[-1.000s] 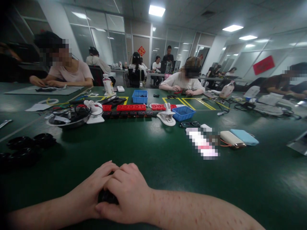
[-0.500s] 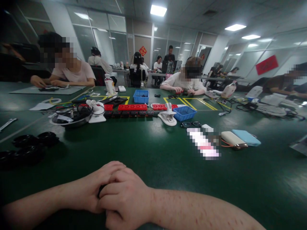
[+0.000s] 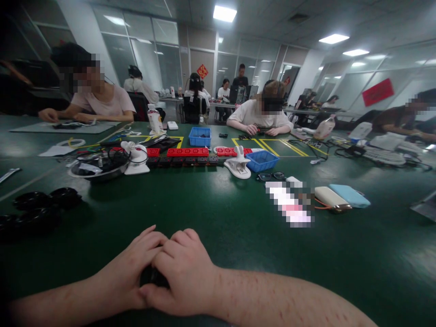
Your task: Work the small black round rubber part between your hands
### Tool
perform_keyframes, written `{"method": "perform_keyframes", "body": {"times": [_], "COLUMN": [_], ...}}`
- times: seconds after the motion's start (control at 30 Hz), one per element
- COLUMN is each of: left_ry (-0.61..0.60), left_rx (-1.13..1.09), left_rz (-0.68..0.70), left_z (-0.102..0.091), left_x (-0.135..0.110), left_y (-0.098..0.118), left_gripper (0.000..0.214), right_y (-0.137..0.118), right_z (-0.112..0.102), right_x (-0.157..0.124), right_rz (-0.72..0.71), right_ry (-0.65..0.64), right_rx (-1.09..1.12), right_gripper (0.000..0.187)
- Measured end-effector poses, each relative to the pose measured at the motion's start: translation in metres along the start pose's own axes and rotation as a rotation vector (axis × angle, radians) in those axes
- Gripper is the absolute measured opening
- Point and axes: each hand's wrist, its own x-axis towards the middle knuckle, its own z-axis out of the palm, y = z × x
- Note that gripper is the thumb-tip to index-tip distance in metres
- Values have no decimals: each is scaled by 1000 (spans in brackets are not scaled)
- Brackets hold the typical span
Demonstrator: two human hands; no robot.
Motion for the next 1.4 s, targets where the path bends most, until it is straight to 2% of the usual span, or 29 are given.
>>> {"method": "perform_keyframes", "body": {"times": [0.07,0.23,0.37,0.43,0.53,0.63,0.73,0.8,0.9,0.97,1.17,1.27,1.4], "left_ry": [-9,-133,-175,-183,-154,-87,-21,-4,-16,-40,-45,-89,-152], "left_rx": [-40,-153,-158,-161,-168,-122,-47,-10,13,2,-75,-105,-115], "left_rz": [49,179,188,194,187,169,135,116,90,87,108,164,197], "left_z": [-2,-10,-15,-15,-15,-12,-7,-3,2,4,-1,-6,-15], "left_x": [3,12,15,14,11,8,6,5,5,4,5,9,12], "left_y": [-4,-14,-15,-14,-14,-17,-18,-16,-12,-10,-12,-12,-9], "left_gripper": [35,32,22,23,51,78,73,66,42,35,35,34,45], "right_y": [1,4,6,5,2,-1,-2,-1,-1,0,1,3,3], "right_z": [0,4,5,4,1,-3,-3,-1,1,1,1,2,3], "right_x": [0,-4,-6,-4,-1,1,0,-1,-2,-2,-3,-4,-3], "right_rz": [-37,-286,-327,-337,-332,-222,-83,-23,9,-3,-108,-179,-274], "right_ry": [-35,-135,-185,-179,-99,42,96,63,-24,-64,-137,-192,-225], "right_rx": [32,132,135,149,182,170,114,64,2,-4,18,52,118], "right_gripper": [21,15,13,12,16,24,36,37,29,25,11,12,21]}}
